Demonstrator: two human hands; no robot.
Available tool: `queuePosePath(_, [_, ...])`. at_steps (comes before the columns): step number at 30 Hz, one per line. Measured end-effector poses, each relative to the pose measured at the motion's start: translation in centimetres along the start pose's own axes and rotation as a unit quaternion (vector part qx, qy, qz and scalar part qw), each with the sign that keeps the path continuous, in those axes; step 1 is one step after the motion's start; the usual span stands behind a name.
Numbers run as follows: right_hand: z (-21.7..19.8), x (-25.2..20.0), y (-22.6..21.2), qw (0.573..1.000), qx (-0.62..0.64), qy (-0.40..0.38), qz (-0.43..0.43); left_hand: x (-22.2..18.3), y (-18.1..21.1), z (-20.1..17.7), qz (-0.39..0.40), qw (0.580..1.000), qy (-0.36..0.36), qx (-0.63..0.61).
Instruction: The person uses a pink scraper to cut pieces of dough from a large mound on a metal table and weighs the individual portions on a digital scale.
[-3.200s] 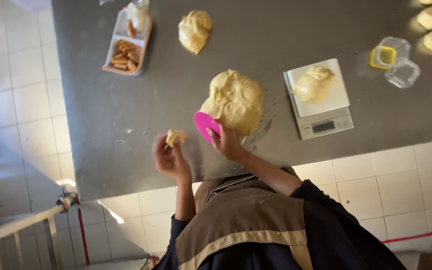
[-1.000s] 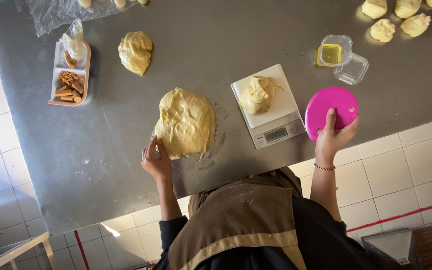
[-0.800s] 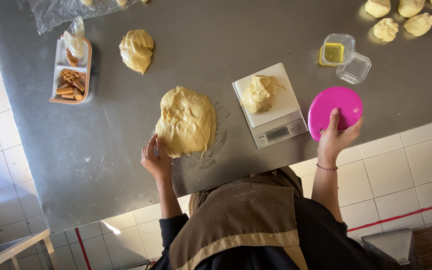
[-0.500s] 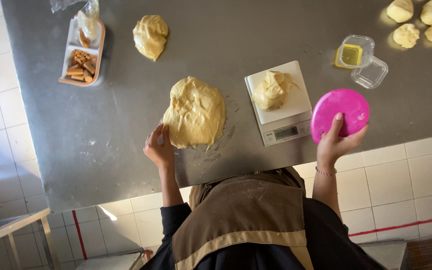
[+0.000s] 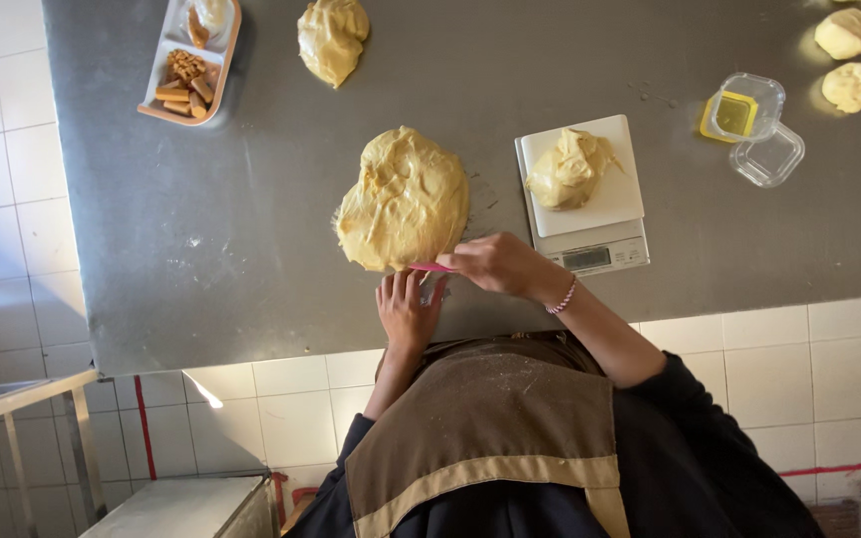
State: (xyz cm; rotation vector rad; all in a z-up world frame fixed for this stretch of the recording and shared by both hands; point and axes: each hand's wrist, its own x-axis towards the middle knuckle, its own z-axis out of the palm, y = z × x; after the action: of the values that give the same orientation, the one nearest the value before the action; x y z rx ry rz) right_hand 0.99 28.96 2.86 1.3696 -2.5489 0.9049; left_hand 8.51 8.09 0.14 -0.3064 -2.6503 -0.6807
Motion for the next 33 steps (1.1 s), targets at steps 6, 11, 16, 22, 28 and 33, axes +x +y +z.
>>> queuePosePath(6, [-0.1,2.7,-0.3,0.999,0.004,-0.021,-0.043,-0.8,-0.9,0.8,-0.049,0.997,-0.038,0.037])
queuePosePath(11, [2.8,2.6,1.2,0.981,0.149,-0.111,0.062,-0.9,-1.0,0.7,-0.079,0.995,-0.057,0.023])
queuePosePath(16, [6.1,-0.4,0.7,0.957,0.255,0.035,0.132,-0.6,-0.5,-0.5,-0.074,0.997,-0.035,0.012])
queuePosePath(22, [4.3,-3.3,-1.4,0.917,0.321,0.135,0.194,-1.3,-0.4,-2.4,-0.113,0.991,-0.01,-0.077])
queuePosePath(28, [4.4,1.5,-1.1,0.977,0.184,0.018,0.109,-1.4,-1.0,-2.9,-0.119,0.991,-0.028,-0.055])
queuePosePath(33, [6.1,2.7,-1.1,0.997,0.075,0.003,-0.012,-1.8,-1.1,-3.4,-0.104,0.993,-0.022,-0.056])
